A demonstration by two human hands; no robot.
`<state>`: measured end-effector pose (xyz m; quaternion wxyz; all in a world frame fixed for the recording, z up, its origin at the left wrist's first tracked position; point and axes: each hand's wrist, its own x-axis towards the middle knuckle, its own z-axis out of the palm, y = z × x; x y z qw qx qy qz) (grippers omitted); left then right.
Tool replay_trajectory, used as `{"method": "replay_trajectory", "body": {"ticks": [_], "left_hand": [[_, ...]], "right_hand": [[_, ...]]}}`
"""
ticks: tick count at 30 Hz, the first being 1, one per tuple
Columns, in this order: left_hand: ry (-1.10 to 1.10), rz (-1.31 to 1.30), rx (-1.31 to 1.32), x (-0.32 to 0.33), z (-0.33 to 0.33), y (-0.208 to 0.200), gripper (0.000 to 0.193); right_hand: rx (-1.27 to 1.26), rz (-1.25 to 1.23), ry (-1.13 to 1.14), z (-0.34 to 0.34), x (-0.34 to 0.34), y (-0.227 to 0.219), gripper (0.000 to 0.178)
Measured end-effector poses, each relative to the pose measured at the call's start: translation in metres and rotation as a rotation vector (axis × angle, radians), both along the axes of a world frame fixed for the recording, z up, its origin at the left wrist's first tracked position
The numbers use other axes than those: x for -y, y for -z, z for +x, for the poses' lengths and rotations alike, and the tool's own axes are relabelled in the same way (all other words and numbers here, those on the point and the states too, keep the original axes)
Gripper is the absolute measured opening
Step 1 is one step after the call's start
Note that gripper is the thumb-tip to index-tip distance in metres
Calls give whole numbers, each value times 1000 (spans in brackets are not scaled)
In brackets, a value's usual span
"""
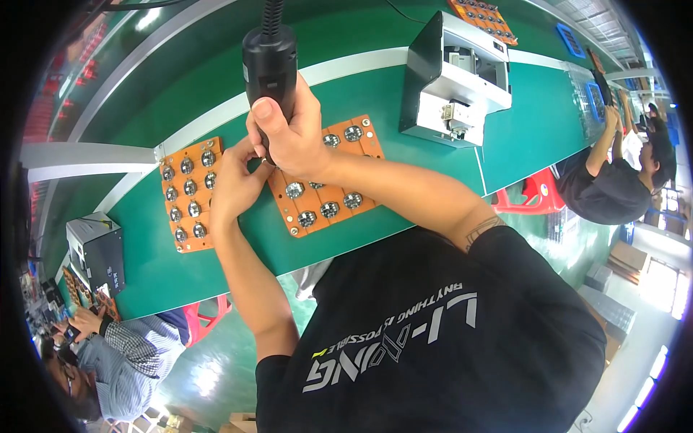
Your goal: The person secures electronic components onto printed circuit boards by driving screws into them with an electric screwdriver.
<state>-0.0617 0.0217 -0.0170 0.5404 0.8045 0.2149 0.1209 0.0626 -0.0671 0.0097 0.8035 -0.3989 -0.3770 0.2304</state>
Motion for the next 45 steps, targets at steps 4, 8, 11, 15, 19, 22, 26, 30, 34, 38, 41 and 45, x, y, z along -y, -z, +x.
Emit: {"method": "replay_trajectory", "body": {"ticks": [4, 8, 11, 15, 19, 22, 26, 30, 34, 38, 41, 45], "left_hand": [[-6, -7, -28, 0, -1, -3, 23], [-10, -26, -46, 0, -1, -4, 24], [-4, -39, -35, 0, -1, -5, 24], [-1, -10, -19, -1, 0, -6, 24], [-42, 26, -104, -6, -3, 3, 15], [-80, 33, -64, -2, -5, 5, 9], [-95, -50, -57, 2, -2, -4, 7], [-77, -9, -24, 1, 0, -4, 7], [-54, 5, -57, -5, -3, 3, 8], [-29, -41, -75, -2, 2, -6, 16], [16, -77, -63, -9, -2, 12, 26], [45, -131, -38, 1, 4, 1, 29]], "right_hand": [[-20, -1, -23, -2, -2, -2, 68], [-28, 5, -48, -2, -1, -3, 68], [-17, 10, -69, -2, -2, -3, 68], [-39, 16, -89, -1, -2, -1, 66], [-13, 25, -222, -2, -8, 10, 57], [-44, 7, -302, -1, -13, 13, 54], [-37, -48, -327, -1, -14, 12, 50], [-59, -13, -277, -3, -16, 10, 42], [-104, 43, -213, -4, -15, 9, 33], [-188, 74, -164, 2, -12, 7, 29], [-203, -16, -18, 8, -5, -9, 49], [-183, 107, 184, 38, 16, -80, 53]]}}
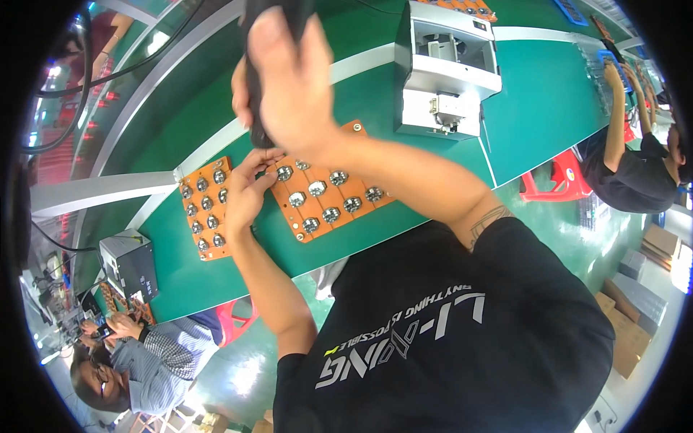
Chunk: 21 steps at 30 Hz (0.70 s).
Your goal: The person secures electronic components onto printed circuit boards by driving screws into them with an electric screwdriver.
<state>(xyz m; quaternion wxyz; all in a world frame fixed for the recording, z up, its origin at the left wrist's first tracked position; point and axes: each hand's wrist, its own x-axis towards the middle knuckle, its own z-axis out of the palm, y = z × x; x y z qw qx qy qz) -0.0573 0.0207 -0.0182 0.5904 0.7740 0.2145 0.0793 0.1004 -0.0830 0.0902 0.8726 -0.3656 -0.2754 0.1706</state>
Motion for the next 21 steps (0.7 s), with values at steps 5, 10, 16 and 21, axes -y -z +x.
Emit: {"method": "replay_trajectory", "body": {"ticks": [5, 10, 16, 21], "left_hand": [[-174, -99, 107, 12, -4, 15, 31], [-302, 26, 252, 24, 1, 21, 36], [-383, 49, 160, 28, 0, 20, 36], [-107, 273, 30, 35, -15, -6, 59]], "right_hand": [[-56, 426, 18, 40, 56, -73, 67], [43, 401, 98, 73, 81, -48, 55], [-8, 431, 139, 127, 112, -26, 52], [-31, 451, 171, 138, 111, -22, 49]]}}
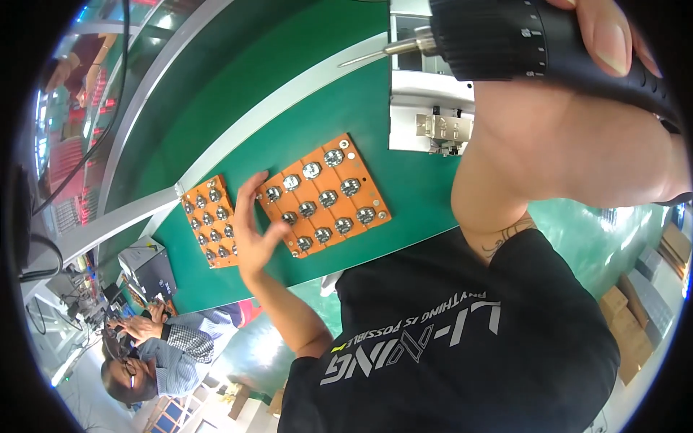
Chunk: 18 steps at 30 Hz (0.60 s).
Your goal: The person secures electronic components onto printed circuit boards by driving screws into them with an electric screwdriver.
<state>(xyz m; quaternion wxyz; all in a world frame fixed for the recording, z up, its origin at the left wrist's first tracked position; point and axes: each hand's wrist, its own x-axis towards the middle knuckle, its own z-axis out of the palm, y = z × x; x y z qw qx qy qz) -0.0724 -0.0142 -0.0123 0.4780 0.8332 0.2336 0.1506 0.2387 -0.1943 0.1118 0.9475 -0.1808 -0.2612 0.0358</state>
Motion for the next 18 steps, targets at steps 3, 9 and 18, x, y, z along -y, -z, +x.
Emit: {"method": "replay_trajectory", "body": {"ticks": [3, 9, 18], "left_hand": [[98, -3, -161, 12, -3, -27, 120], [166, 209, -527, 28, -3, -37, 166], [157, 229, -336, 23, -14, -16, 167]], "right_hand": [[-28, -8, 4, 7, 9, 10, 47], [-71, -3, -10, 37, 31, 33, 44], [-64, 31, -7, 37, 35, 28, 39]]}}
